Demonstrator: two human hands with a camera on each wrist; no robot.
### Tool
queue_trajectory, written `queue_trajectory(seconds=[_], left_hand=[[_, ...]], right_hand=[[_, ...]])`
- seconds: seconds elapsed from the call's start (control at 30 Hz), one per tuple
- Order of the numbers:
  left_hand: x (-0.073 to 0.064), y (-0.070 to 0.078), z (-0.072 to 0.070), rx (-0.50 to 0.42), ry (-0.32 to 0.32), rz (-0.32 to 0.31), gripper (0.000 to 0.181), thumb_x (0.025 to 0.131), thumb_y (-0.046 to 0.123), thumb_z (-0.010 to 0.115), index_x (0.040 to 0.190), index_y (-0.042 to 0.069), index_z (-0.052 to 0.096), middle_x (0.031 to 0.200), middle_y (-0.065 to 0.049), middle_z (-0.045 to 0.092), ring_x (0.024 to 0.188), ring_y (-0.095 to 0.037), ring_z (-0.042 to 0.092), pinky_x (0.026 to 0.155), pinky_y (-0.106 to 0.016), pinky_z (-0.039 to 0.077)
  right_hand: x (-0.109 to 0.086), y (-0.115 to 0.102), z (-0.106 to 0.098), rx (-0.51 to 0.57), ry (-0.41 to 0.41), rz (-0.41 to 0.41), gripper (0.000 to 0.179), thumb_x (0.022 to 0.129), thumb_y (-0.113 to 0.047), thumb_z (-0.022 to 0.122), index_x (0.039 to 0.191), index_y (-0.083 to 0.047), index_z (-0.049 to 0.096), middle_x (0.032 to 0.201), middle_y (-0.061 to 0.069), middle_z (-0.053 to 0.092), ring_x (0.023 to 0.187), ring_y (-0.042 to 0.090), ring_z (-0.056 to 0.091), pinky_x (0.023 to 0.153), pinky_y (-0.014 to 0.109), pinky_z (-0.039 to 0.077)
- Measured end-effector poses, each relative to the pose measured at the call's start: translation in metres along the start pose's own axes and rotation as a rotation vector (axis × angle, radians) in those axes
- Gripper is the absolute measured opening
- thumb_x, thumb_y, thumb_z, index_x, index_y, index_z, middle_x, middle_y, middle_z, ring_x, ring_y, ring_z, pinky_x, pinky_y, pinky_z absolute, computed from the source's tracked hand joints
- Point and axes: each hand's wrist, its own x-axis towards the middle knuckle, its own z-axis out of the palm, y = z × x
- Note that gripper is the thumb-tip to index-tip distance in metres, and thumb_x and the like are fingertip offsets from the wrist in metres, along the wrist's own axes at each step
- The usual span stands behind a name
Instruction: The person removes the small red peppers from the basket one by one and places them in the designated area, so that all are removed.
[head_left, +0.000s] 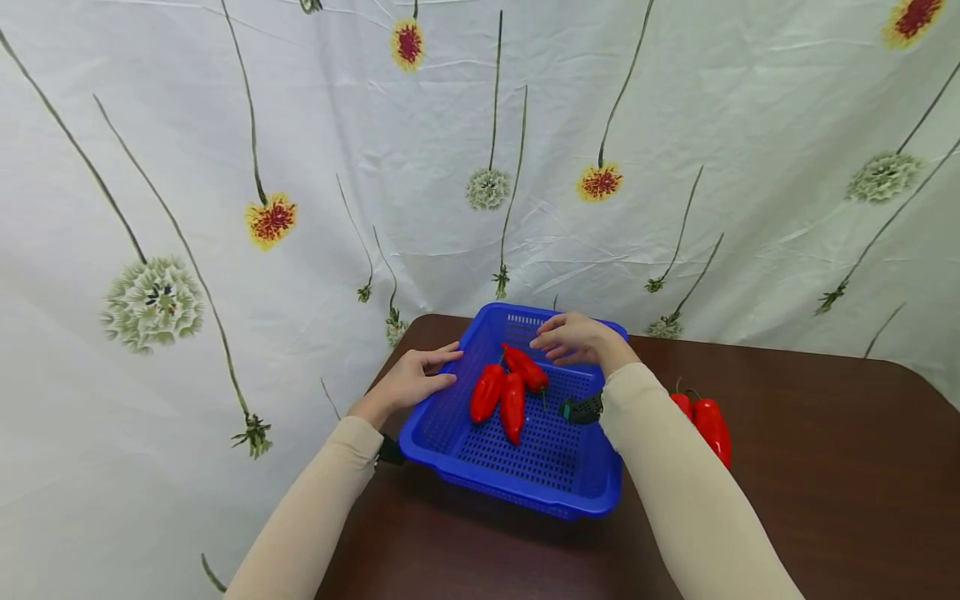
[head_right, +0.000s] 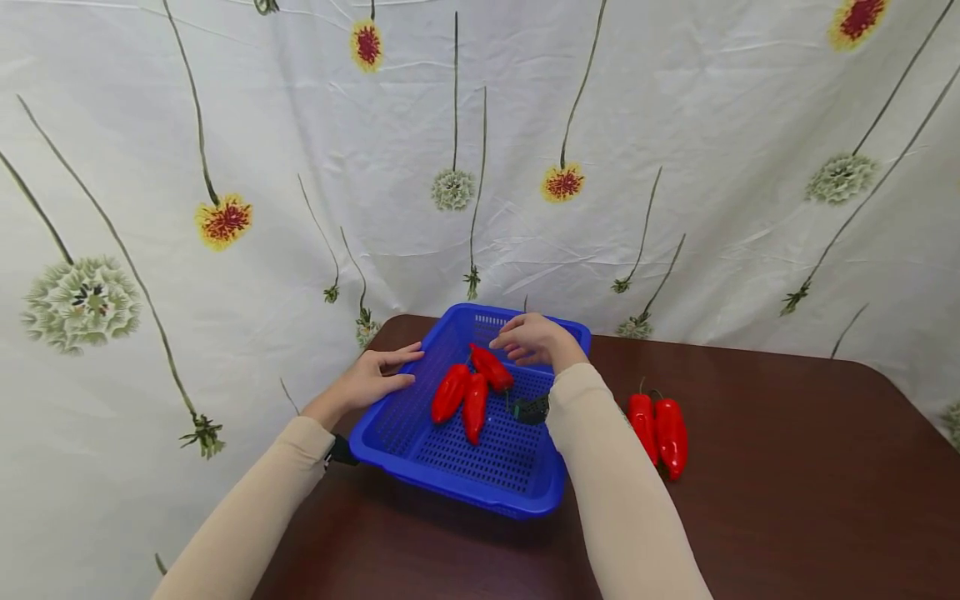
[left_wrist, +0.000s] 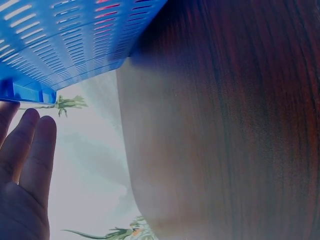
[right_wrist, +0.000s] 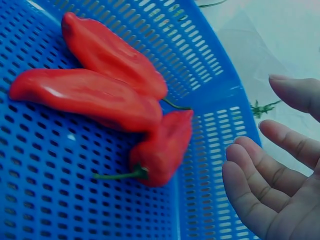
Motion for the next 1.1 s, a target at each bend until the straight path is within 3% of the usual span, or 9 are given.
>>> queue_trajectory(seconds=[0.23, 0.57, 1.1], left_hand=[[-0.001, 0.001, 0.001, -0.002, 0.005, -0.004, 0.043, 0.083, 0.02, 0.062, 0.125, 0.014, 0.053, 0.136, 0.001, 0.043, 0.129, -0.022, 0.035, 0.096, -0.039, 0.04], [-0.001, -0.001, 0.001, -0.016, 0.003, -0.005, 0.043, 0.083, 0.021, 0.062, 0.124, 0.014, 0.054, 0.136, 0.003, 0.043, 0.129, -0.021, 0.035, 0.097, -0.04, 0.038], [0.0, -0.002, 0.002, -0.035, 0.001, -0.014, 0.044, 0.082, 0.024, 0.063, 0.124, 0.016, 0.054, 0.137, 0.005, 0.042, 0.129, -0.021, 0.036, 0.094, -0.039, 0.042]], right_hand=[[0.007, 0.004, 0.015, 0.043, -0.005, 0.04, 0.055, 0.079, -0.014, 0.066, 0.128, -0.005, 0.043, 0.124, 0.017, 0.048, 0.117, 0.034, 0.045, 0.096, 0.044, 0.039], [0.012, 0.009, 0.041, -0.002, 0.012, 0.119, 0.048, 0.078, -0.013, 0.066, 0.123, -0.007, 0.048, 0.119, 0.017, 0.051, 0.108, 0.034, 0.052, 0.088, 0.046, 0.045], [0.018, 0.015, 0.053, -0.008, 0.026, 0.158, 0.051, 0.077, -0.004, 0.065, 0.125, -0.005, 0.047, 0.115, 0.023, 0.052, 0.096, 0.037, 0.059, 0.076, 0.043, 0.051]])
